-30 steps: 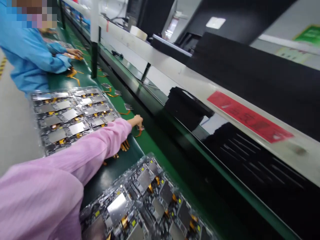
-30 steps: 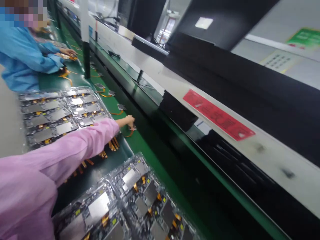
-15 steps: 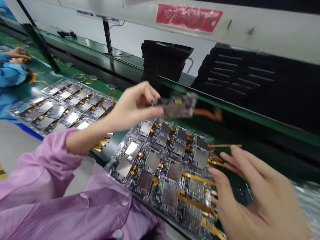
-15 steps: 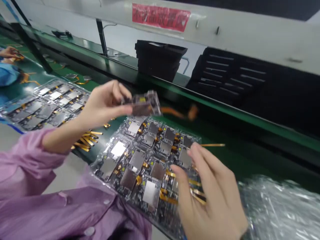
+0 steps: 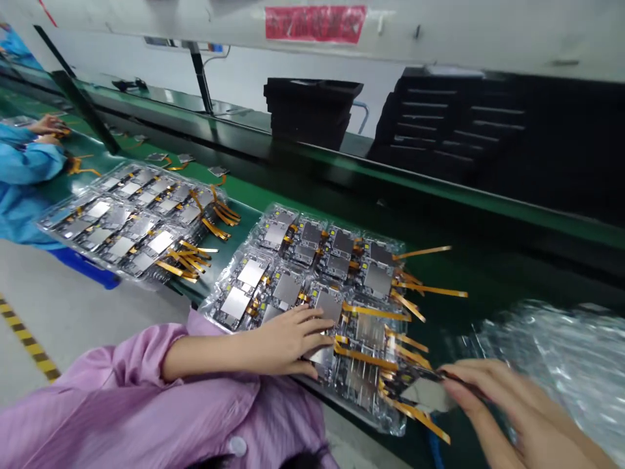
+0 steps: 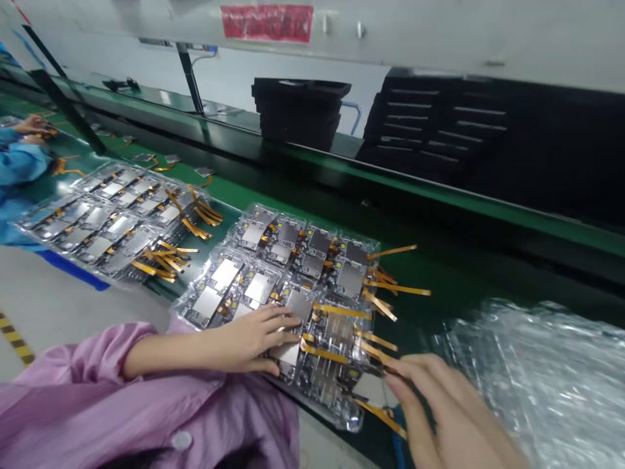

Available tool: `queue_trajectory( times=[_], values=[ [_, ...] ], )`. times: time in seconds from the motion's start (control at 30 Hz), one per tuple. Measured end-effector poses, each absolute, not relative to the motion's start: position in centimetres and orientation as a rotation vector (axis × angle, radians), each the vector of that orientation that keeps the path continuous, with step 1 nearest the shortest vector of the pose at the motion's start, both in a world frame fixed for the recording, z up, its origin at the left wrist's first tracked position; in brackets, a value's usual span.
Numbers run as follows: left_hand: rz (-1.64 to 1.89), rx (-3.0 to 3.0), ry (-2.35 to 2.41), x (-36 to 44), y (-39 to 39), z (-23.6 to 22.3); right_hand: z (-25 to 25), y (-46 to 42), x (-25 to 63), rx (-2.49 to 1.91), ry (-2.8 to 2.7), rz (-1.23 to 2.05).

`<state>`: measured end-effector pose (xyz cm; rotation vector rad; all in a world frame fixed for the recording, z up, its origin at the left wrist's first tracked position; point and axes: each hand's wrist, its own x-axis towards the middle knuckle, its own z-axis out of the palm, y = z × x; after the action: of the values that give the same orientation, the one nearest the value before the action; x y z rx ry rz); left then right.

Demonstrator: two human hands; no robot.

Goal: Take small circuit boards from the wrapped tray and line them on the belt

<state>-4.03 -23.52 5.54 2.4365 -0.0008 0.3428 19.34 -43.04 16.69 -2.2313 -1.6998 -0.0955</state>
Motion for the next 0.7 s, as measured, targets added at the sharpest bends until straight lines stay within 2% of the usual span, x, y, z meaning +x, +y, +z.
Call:
queue_trajectory(
  times=[0.17, 0.4, 0.5, 0.63, 0.7],
  values=[
    [0.216, 2.589, 0.066, -3.9, -24.0, 4.0, 12.7, -39.9, 18.6, -2.329, -1.686, 0.455],
    [0.013, 2.576, -0.018, -4.6, -23.2, 4.7, 9.4, -38.8, 18.9, -2.447, -1.696, 0.559],
    [-0.011, 2.558, -0.034, -4.9, -23.1, 5.0, 8.7, -39.1, 18.8, -2.466, -1.732, 0.475],
    [0.028, 2.496, -0.042, -5.9, -22.5, 5.7, 8.6, -39.3, 18.1, -2.493, -1.753, 0.061],
    [0.103, 2.473, -0.015, -6.9, -21.3, 6.3, 8.8, -39.9, 17.9, -2.442, -1.76, 0.002]
  ],
)
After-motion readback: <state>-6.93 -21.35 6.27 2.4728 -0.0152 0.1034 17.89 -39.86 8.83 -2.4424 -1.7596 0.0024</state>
